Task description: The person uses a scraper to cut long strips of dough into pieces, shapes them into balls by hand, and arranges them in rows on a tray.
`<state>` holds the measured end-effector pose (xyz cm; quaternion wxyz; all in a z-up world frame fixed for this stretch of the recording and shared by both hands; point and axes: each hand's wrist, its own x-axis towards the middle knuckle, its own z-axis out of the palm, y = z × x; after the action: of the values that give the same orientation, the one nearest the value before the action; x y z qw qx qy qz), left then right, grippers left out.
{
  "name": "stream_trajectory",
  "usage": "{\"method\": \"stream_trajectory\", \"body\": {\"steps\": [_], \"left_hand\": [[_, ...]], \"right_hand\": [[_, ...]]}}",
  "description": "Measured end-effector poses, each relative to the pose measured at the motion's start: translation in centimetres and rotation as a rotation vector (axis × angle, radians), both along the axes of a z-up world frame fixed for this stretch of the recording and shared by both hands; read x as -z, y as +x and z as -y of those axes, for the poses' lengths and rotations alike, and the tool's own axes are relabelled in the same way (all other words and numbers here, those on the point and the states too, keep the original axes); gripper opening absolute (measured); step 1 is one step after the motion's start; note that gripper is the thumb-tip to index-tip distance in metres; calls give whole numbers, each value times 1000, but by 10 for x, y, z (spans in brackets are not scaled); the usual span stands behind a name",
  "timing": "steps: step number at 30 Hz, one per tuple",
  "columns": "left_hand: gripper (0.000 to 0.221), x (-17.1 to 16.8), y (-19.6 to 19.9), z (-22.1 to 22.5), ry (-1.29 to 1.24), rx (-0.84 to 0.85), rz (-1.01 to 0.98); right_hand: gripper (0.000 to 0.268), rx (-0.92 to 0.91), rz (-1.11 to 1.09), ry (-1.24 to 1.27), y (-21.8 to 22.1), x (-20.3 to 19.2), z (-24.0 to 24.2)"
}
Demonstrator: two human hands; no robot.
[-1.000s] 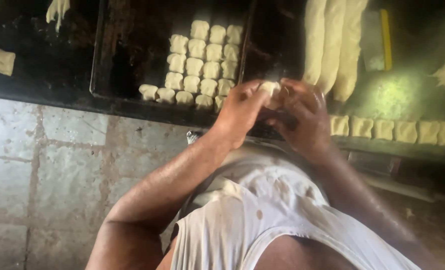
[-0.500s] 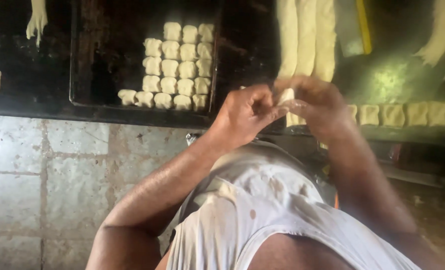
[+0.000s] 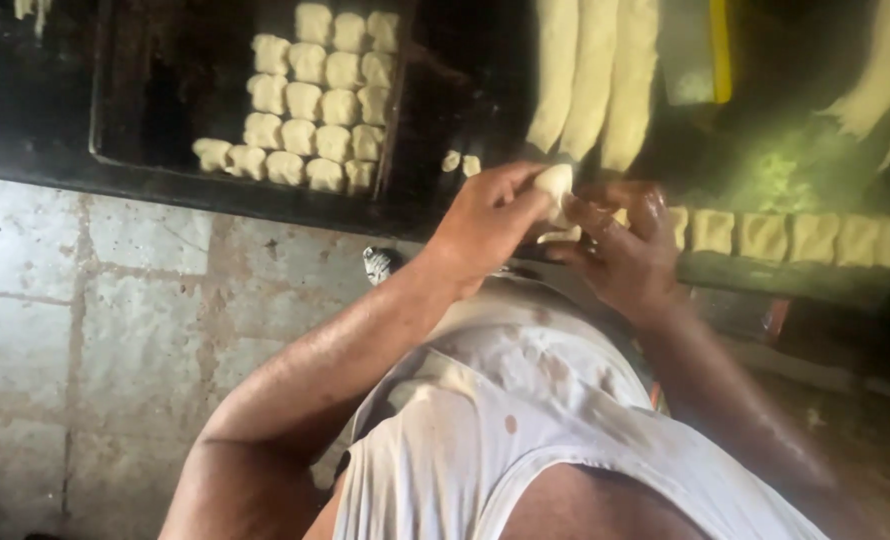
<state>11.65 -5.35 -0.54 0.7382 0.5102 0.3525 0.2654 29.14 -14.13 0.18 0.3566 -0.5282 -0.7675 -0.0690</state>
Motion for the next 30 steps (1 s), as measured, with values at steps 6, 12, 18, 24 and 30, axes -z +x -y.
{"method": "stream_trajectory", "body": {"steps": [6, 12, 18, 24, 30], "left_hand": [[32, -3, 11, 7, 89, -51, -80], [29, -21, 3, 9, 266, 88, -549], [78, 22, -24, -8, 146, -160, 135], [55, 4, -90, -38, 544, -260, -139], [36, 6, -166, -73, 403, -472, -188]], "right_hand": [[27, -39, 11, 32, 35, 33, 10], [37, 53, 48, -100, 3, -30, -25], [28, 12, -177, -750, -2, -2, -44], [36, 405, -80, -1150, -46, -59, -84], [37, 629, -37, -1360, -73, -50, -95]]}}
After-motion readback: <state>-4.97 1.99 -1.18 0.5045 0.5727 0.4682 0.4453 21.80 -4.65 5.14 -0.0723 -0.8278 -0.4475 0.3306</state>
